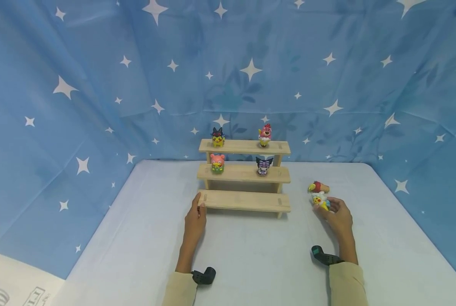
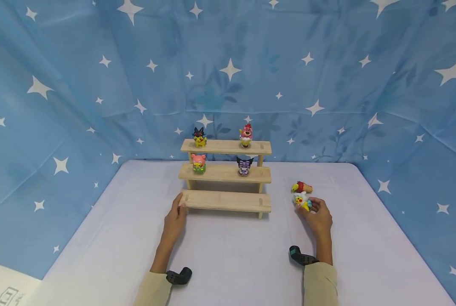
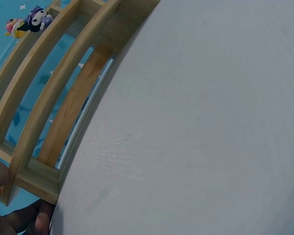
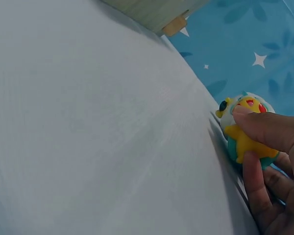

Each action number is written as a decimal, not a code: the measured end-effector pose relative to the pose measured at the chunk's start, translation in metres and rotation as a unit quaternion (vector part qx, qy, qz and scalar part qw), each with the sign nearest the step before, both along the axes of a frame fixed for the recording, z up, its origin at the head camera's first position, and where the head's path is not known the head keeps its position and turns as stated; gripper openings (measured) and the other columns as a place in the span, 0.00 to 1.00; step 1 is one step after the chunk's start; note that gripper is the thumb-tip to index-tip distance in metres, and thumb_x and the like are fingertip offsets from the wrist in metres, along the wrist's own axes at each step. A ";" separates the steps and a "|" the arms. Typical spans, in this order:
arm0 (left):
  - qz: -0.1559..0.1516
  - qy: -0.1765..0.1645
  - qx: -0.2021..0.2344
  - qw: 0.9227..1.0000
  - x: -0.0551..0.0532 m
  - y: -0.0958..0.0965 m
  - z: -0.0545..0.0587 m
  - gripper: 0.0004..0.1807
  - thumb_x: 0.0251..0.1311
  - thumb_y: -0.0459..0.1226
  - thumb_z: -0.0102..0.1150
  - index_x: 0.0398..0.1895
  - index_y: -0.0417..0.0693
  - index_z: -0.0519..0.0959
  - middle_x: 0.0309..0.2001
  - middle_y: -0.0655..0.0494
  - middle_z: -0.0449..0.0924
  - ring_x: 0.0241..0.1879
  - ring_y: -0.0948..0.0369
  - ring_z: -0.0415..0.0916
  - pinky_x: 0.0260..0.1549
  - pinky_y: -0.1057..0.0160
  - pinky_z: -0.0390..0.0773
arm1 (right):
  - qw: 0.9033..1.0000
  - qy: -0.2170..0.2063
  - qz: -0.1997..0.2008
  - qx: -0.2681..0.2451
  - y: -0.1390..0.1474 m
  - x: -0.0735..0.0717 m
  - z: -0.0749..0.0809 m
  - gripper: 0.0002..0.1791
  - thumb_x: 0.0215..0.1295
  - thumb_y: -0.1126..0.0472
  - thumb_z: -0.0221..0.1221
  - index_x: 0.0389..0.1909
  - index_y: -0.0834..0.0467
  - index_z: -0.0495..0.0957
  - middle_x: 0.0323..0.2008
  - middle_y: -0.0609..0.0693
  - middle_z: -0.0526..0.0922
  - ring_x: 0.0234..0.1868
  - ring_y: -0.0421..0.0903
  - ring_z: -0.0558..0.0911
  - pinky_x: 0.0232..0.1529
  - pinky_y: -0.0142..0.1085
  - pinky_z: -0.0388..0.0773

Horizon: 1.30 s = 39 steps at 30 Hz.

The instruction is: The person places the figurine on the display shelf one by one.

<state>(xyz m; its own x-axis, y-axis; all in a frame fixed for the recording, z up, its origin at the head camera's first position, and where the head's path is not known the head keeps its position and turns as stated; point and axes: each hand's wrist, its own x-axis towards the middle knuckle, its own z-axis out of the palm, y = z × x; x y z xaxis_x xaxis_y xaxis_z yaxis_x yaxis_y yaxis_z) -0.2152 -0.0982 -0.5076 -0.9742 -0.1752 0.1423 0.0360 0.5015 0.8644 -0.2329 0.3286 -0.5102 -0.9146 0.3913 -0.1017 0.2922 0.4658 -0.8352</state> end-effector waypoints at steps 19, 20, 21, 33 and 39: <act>-0.002 0.013 0.003 1.000 -0.001 0.000 0.004 0.27 0.77 0.42 0.40 0.75 0.48 0.57 0.44 0.44 0.79 0.40 0.54 0.73 0.45 0.50 0.74 | 0.993 -0.013 -0.075 -0.091 -0.008 -0.005 0.013 0.40 0.66 0.43 0.58 0.71 0.61 0.58 0.69 0.61 0.68 0.59 0.48 0.73 0.33 0.16 0.68; -0.001 0.013 0.005 1.000 -0.001 0.000 0.004 0.27 0.77 0.42 0.40 0.75 0.48 0.57 0.45 0.44 0.79 0.41 0.53 0.73 0.45 0.50 0.74 | 0.992 -0.013 -0.076 -0.099 -0.008 -0.004 0.013 0.40 0.66 0.44 0.58 0.72 0.60 0.57 0.69 0.60 0.67 0.63 0.51 0.71 0.33 0.15 0.67; -0.002 0.013 0.008 1.000 -0.001 0.000 0.005 0.27 0.77 0.42 0.40 0.75 0.49 0.57 0.45 0.43 0.79 0.41 0.53 0.73 0.46 0.49 0.74 | 0.991 -0.013 -0.076 -0.109 -0.008 -0.005 0.014 0.40 0.66 0.44 0.58 0.73 0.59 0.56 0.70 0.60 0.66 0.65 0.52 0.69 0.34 0.15 0.67; -0.003 0.005 0.002 1.000 -0.002 -0.001 0.001 0.27 0.77 0.43 0.40 0.75 0.49 0.57 0.43 0.44 0.79 0.40 0.54 0.73 0.44 0.50 0.74 | 0.962 -0.012 -0.089 -0.257 -0.003 0.005 0.018 0.49 0.65 0.44 0.61 0.78 0.52 0.45 0.77 0.54 0.52 0.47 0.30 0.75 0.41 0.16 0.75; -0.004 0.002 0.005 1.000 -0.001 -0.001 0.000 0.26 0.77 0.43 0.40 0.75 0.49 0.58 0.39 0.46 0.77 0.37 0.56 0.71 0.40 0.54 0.73 | 0.954 -0.009 -0.081 -0.289 0.001 0.010 0.013 0.49 0.65 0.47 0.62 0.78 0.50 0.44 0.78 0.52 0.50 0.53 0.32 0.74 0.43 0.18 0.76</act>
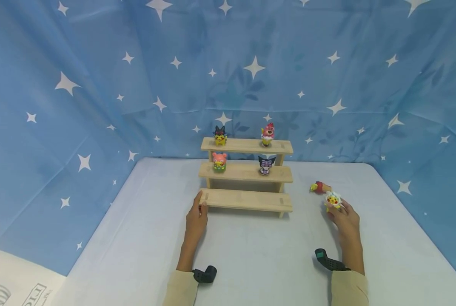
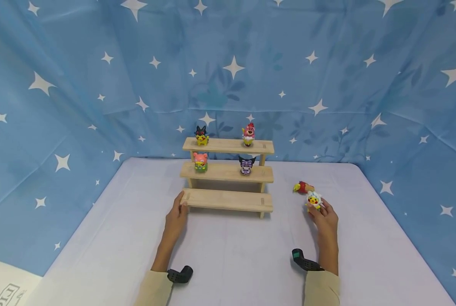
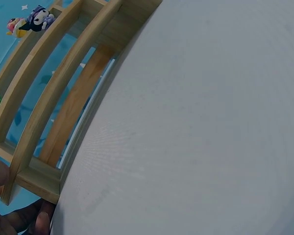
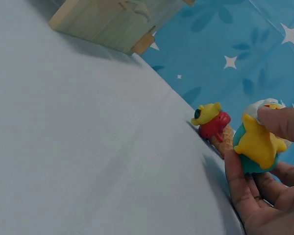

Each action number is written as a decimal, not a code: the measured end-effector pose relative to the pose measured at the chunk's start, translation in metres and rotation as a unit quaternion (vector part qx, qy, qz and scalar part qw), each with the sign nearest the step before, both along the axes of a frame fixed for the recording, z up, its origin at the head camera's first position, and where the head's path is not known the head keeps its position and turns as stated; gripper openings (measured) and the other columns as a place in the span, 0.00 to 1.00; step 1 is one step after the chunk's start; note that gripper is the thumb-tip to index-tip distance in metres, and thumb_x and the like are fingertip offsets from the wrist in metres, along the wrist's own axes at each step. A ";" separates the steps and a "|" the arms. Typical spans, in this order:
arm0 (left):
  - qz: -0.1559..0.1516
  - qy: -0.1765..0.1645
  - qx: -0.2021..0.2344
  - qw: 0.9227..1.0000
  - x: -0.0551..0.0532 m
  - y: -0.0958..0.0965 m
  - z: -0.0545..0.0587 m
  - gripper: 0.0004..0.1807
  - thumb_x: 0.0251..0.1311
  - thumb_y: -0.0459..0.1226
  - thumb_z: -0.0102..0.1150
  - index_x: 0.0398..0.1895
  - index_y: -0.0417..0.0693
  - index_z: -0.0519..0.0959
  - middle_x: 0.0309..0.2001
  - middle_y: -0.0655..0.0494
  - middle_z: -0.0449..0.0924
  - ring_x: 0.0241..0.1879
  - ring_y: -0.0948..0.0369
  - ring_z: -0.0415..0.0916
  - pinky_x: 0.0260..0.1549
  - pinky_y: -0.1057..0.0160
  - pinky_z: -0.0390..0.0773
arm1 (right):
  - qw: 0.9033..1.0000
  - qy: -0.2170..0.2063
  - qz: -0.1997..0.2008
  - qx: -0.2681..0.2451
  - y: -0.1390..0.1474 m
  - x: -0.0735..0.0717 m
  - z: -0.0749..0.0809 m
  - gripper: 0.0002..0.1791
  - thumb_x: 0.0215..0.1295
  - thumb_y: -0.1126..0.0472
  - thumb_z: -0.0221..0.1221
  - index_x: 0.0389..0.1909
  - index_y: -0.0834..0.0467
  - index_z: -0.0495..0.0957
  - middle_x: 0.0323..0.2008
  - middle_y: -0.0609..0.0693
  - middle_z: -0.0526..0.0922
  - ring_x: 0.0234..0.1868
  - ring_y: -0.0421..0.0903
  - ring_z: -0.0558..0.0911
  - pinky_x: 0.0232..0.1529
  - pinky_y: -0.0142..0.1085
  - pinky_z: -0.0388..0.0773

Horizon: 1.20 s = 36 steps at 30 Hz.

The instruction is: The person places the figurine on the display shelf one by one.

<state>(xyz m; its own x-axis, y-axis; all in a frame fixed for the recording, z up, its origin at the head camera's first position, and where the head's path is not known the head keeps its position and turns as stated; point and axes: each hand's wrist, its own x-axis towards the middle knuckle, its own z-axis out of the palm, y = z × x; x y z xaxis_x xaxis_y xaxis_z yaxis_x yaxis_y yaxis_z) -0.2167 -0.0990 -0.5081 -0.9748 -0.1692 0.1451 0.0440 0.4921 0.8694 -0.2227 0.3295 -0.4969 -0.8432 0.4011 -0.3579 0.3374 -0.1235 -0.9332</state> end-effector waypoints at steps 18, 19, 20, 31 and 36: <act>0.006 -0.002 -0.006 1.000 0.002 0.001 0.000 0.27 0.76 0.42 0.41 0.75 0.47 0.58 0.44 0.44 0.79 0.40 0.54 0.73 0.44 0.51 0.74 | 0.990 0.030 -0.025 -0.137 -0.004 0.018 0.002 0.52 0.60 0.52 0.67 0.78 0.52 0.44 0.57 0.37 0.66 0.59 0.34 0.70 0.53 0.23 0.74; 0.007 -0.001 -0.005 1.000 0.001 0.001 0.000 0.26 0.76 0.42 0.41 0.75 0.47 0.58 0.43 0.44 0.78 0.40 0.54 0.73 0.44 0.51 0.74 | 0.990 0.033 -0.021 -0.138 -0.006 0.018 0.002 0.52 0.59 0.51 0.67 0.78 0.53 0.46 0.54 0.37 0.67 0.56 0.32 0.72 0.51 0.23 0.76; 0.006 -0.002 -0.003 1.000 0.001 0.001 0.000 0.27 0.76 0.42 0.41 0.75 0.48 0.58 0.42 0.45 0.78 0.39 0.54 0.72 0.43 0.52 0.74 | 0.989 0.038 -0.013 -0.142 -0.007 0.018 0.003 0.52 0.59 0.50 0.67 0.78 0.54 0.46 0.53 0.37 0.67 0.53 0.31 0.73 0.50 0.23 0.76; -0.003 -0.002 0.001 1.000 0.000 0.000 0.003 0.27 0.77 0.42 0.39 0.75 0.48 0.57 0.46 0.42 0.78 0.43 0.52 0.74 0.48 0.49 0.74 | 0.981 0.093 0.066 -0.158 -0.026 0.018 0.004 0.40 0.66 0.52 0.61 0.72 0.58 0.52 0.51 0.41 0.70 0.44 0.33 0.84 0.51 0.28 0.78; 0.002 -0.004 0.000 1.000 0.001 0.001 0.002 0.27 0.77 0.42 0.40 0.75 0.48 0.57 0.48 0.42 0.78 0.44 0.52 0.74 0.48 0.48 0.74 | 0.986 0.090 0.125 -0.059 -0.037 0.015 0.005 0.47 0.66 0.51 0.61 0.77 0.61 0.45 0.63 0.49 0.65 0.51 0.31 0.80 0.54 0.26 0.75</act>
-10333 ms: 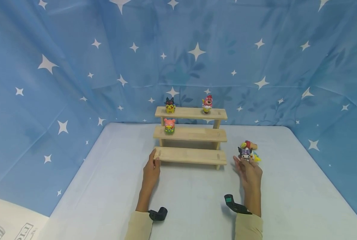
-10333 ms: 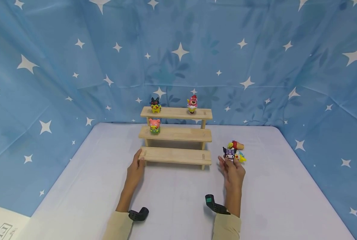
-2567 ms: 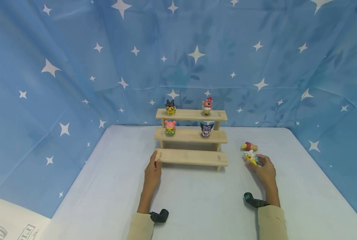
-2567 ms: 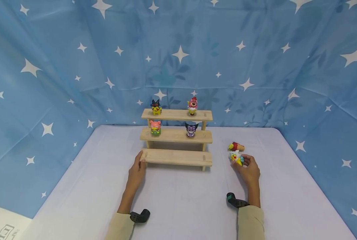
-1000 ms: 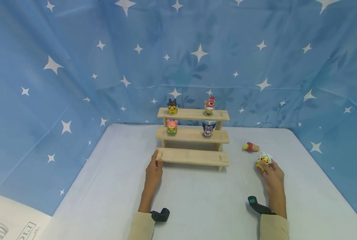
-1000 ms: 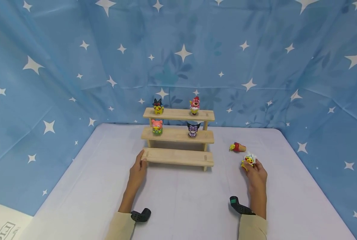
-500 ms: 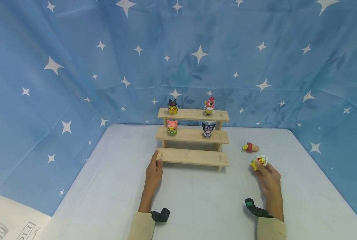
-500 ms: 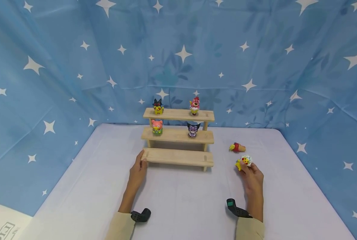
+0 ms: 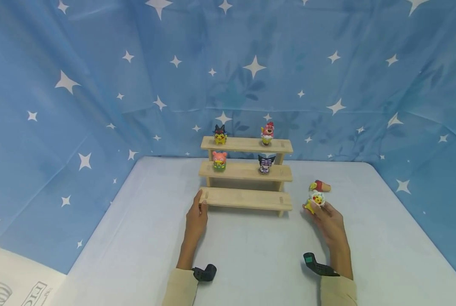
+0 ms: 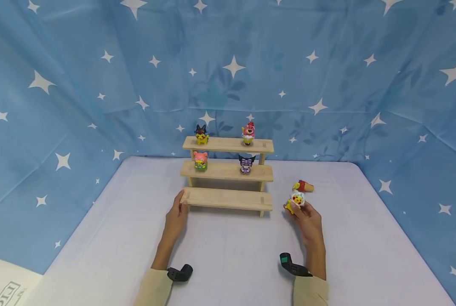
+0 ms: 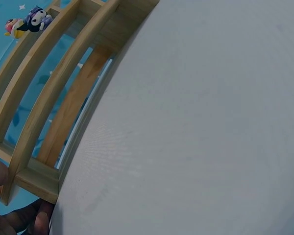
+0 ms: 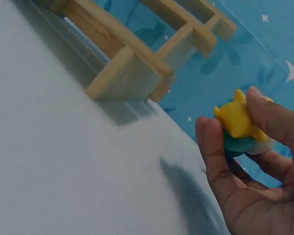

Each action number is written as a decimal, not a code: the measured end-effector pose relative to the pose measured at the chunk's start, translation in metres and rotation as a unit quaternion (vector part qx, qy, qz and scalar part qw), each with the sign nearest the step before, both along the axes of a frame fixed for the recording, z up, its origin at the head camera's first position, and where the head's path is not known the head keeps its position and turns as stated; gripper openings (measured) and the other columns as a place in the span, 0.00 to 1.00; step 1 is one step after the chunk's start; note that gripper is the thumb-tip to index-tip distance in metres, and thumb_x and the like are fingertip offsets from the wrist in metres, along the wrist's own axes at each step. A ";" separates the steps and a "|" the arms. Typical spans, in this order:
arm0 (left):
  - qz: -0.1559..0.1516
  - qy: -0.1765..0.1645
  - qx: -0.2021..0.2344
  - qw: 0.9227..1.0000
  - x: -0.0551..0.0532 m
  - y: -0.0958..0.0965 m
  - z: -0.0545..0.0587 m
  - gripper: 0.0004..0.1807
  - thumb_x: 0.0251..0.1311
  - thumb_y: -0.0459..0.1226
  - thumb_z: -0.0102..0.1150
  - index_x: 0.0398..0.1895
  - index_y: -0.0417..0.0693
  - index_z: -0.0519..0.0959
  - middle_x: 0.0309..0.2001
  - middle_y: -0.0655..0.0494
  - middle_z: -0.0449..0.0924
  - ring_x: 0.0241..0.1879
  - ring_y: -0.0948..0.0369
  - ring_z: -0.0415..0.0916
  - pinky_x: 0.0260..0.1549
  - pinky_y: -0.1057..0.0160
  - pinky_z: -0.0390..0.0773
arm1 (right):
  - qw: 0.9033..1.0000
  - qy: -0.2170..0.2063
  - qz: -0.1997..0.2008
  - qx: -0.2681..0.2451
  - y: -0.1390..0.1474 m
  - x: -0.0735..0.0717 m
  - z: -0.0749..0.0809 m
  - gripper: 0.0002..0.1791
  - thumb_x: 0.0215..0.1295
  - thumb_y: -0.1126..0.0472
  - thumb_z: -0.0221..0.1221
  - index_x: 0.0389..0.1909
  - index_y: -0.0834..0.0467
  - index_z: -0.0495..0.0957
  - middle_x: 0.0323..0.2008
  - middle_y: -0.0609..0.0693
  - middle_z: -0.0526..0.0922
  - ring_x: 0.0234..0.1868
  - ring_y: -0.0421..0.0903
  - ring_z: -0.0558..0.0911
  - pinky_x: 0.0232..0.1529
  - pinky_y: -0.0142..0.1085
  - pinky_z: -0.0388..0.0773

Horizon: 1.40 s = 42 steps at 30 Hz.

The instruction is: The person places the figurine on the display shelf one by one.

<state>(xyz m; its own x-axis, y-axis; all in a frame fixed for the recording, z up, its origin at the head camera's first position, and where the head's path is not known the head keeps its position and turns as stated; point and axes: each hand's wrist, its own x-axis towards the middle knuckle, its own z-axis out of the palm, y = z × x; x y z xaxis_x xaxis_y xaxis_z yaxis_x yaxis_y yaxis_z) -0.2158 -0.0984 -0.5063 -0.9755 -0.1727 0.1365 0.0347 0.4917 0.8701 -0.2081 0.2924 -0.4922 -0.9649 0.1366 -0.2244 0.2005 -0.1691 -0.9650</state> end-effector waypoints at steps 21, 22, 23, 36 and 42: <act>-0.001 -0.007 0.000 1.000 0.000 0.000 0.002 0.27 0.76 0.42 0.41 0.75 0.49 0.57 0.42 0.44 0.78 0.40 0.53 0.73 0.45 0.50 0.74 | 0.968 0.056 0.112 0.216 -0.074 -0.014 0.036 0.41 0.62 0.52 0.67 0.71 0.62 0.61 0.68 0.64 0.66 0.65 0.59 0.74 0.65 0.52 0.69; -0.002 -0.007 0.001 1.000 0.000 0.000 0.002 0.27 0.76 0.42 0.41 0.75 0.49 0.57 0.42 0.45 0.78 0.40 0.54 0.73 0.44 0.51 0.74 | 0.968 0.061 0.116 0.213 -0.078 -0.016 0.036 0.40 0.61 0.52 0.67 0.70 0.62 0.62 0.68 0.63 0.66 0.65 0.60 0.74 0.64 0.51 0.70; -0.003 -0.008 0.003 1.000 0.000 -0.001 0.001 0.27 0.77 0.42 0.40 0.75 0.49 0.57 0.42 0.44 0.78 0.40 0.54 0.73 0.44 0.51 0.74 | 0.968 0.065 0.120 0.211 -0.083 -0.017 0.036 0.40 0.61 0.53 0.68 0.70 0.62 0.62 0.68 0.63 0.66 0.64 0.59 0.74 0.63 0.49 0.71; -0.009 0.003 0.011 1.000 -0.002 -0.003 0.002 0.27 0.76 0.41 0.42 0.75 0.48 0.58 0.38 0.46 0.77 0.33 0.58 0.70 0.34 0.60 0.71 | 0.951 0.158 0.166 0.206 -0.142 -0.036 0.032 0.30 0.56 0.61 0.71 0.58 0.63 0.73 0.56 0.62 0.76 0.53 0.52 0.80 0.51 0.37 0.79; -0.010 0.003 0.015 1.000 -0.002 -0.004 -0.001 0.27 0.76 0.40 0.42 0.75 0.47 0.58 0.36 0.47 0.77 0.31 0.59 0.69 0.33 0.61 0.71 | 0.936 0.201 0.179 0.226 -0.172 -0.045 0.030 0.28 0.55 0.61 0.71 0.57 0.62 0.76 0.50 0.60 0.81 0.51 0.53 0.80 0.56 0.46 0.77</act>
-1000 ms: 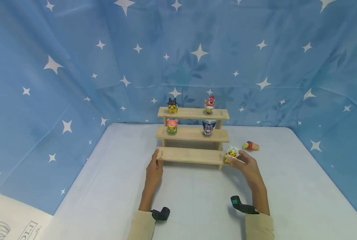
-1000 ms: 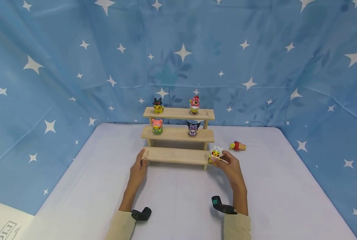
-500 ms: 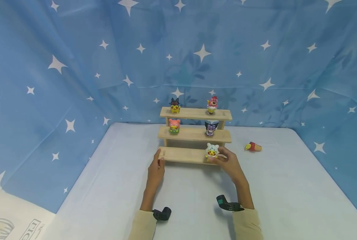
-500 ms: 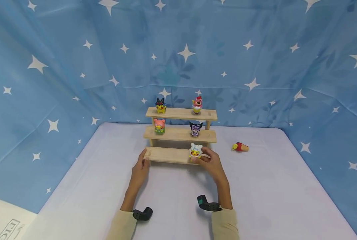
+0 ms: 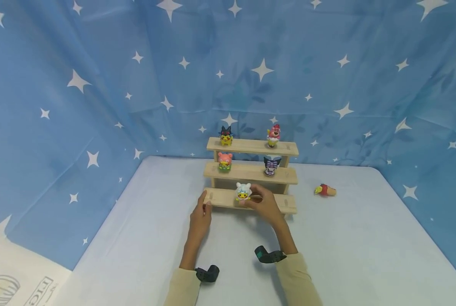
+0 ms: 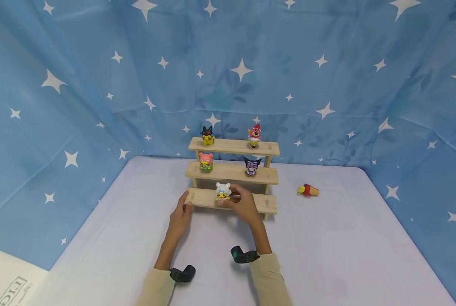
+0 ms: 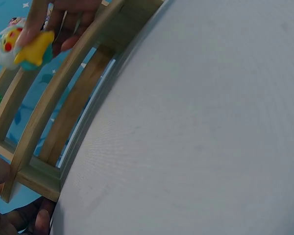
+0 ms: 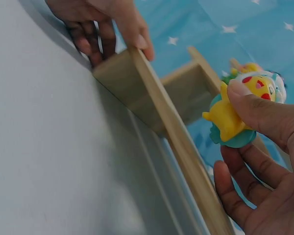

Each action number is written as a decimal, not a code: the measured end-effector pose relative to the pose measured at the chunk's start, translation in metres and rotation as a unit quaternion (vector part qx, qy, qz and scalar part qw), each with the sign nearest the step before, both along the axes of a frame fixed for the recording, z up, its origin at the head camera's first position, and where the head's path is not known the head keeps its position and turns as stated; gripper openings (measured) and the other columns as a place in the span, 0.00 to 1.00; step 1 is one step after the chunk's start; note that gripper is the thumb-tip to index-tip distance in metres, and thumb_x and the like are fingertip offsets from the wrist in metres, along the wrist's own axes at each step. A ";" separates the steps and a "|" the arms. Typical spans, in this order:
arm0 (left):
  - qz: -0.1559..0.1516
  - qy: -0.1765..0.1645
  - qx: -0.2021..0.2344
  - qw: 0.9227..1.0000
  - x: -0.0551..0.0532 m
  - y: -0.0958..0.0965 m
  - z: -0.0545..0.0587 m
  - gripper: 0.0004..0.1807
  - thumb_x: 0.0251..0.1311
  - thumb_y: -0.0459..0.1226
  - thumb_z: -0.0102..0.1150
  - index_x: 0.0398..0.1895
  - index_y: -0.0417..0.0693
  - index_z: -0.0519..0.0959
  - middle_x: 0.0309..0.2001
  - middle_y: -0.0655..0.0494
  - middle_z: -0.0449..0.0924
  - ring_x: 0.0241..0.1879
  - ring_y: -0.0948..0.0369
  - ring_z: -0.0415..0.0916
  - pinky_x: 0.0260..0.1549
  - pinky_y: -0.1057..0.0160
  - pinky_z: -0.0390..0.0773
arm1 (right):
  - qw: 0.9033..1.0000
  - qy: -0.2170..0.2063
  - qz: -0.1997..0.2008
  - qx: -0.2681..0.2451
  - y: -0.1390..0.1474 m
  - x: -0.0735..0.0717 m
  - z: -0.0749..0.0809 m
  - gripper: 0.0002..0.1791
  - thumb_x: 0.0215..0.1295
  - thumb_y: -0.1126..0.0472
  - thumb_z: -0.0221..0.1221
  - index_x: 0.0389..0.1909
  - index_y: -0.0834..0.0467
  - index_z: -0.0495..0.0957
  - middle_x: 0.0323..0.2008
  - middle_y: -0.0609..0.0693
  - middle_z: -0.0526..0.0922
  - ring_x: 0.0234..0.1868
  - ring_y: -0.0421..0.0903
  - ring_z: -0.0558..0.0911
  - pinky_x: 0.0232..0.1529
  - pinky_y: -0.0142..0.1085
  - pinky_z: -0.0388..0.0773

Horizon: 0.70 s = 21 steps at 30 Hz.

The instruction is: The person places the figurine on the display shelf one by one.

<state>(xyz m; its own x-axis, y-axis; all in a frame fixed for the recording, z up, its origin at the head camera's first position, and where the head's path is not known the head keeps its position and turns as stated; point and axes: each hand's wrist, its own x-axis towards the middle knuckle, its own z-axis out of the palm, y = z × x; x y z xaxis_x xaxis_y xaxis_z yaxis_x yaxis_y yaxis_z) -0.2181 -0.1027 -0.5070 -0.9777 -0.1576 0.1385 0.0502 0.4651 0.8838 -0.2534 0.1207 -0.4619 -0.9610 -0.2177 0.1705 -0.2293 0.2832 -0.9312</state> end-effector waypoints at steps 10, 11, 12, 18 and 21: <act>-0.001 -0.009 -0.009 1.000 0.001 0.001 0.002 0.27 0.76 0.41 0.42 0.75 0.49 0.58 0.40 0.46 0.79 0.35 0.58 0.72 0.35 0.60 0.73 | 1.000 0.020 0.005 0.019 -0.042 -0.017 -0.003 0.25 0.52 0.63 0.72 0.52 0.60 0.78 0.49 0.59 0.83 0.46 0.53 0.83 0.50 0.44 0.80; -0.001 -0.010 -0.009 1.000 0.001 0.000 0.002 0.27 0.76 0.41 0.42 0.75 0.50 0.58 0.40 0.46 0.79 0.36 0.57 0.73 0.35 0.59 0.73 | 0.999 0.023 0.005 0.022 -0.045 -0.017 -0.004 0.24 0.52 0.63 0.72 0.52 0.61 0.78 0.48 0.59 0.83 0.46 0.52 0.83 0.49 0.43 0.80; -0.001 -0.010 -0.009 1.000 0.001 0.000 0.002 0.27 0.76 0.41 0.42 0.75 0.50 0.58 0.41 0.46 0.80 0.36 0.57 0.73 0.36 0.59 0.73 | 0.999 0.025 0.005 0.024 -0.048 -0.018 -0.004 0.24 0.52 0.63 0.72 0.51 0.61 0.78 0.49 0.58 0.83 0.46 0.52 0.83 0.49 0.42 0.80; -0.002 -0.005 -0.011 1.000 0.002 0.000 0.003 0.27 0.76 0.42 0.41 0.75 0.48 0.58 0.44 0.43 0.81 0.41 0.53 0.77 0.40 0.54 0.76 | 0.999 0.036 0.002 0.026 -0.060 -0.021 -0.006 0.24 0.51 0.65 0.73 0.51 0.61 0.78 0.48 0.58 0.84 0.44 0.50 0.82 0.43 0.37 0.80; 0.000 0.001 -0.019 1.000 0.002 0.000 0.003 0.26 0.76 0.41 0.42 0.74 0.47 0.59 0.43 0.43 0.81 0.39 0.53 0.77 0.39 0.54 0.77 | 0.998 0.047 0.009 0.028 -0.064 -0.023 -0.007 0.25 0.51 0.64 0.73 0.52 0.60 0.78 0.48 0.58 0.84 0.43 0.50 0.81 0.40 0.34 0.78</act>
<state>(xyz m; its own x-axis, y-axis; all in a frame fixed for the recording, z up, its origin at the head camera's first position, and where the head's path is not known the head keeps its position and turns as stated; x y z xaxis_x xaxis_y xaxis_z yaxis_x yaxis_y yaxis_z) -0.2157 -0.1028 -0.5036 -0.9775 -0.1529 0.1454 0.0510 0.4975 0.8659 -0.2768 0.0566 -0.4690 -0.9369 -0.2474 0.2472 -0.3212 0.3297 -0.8878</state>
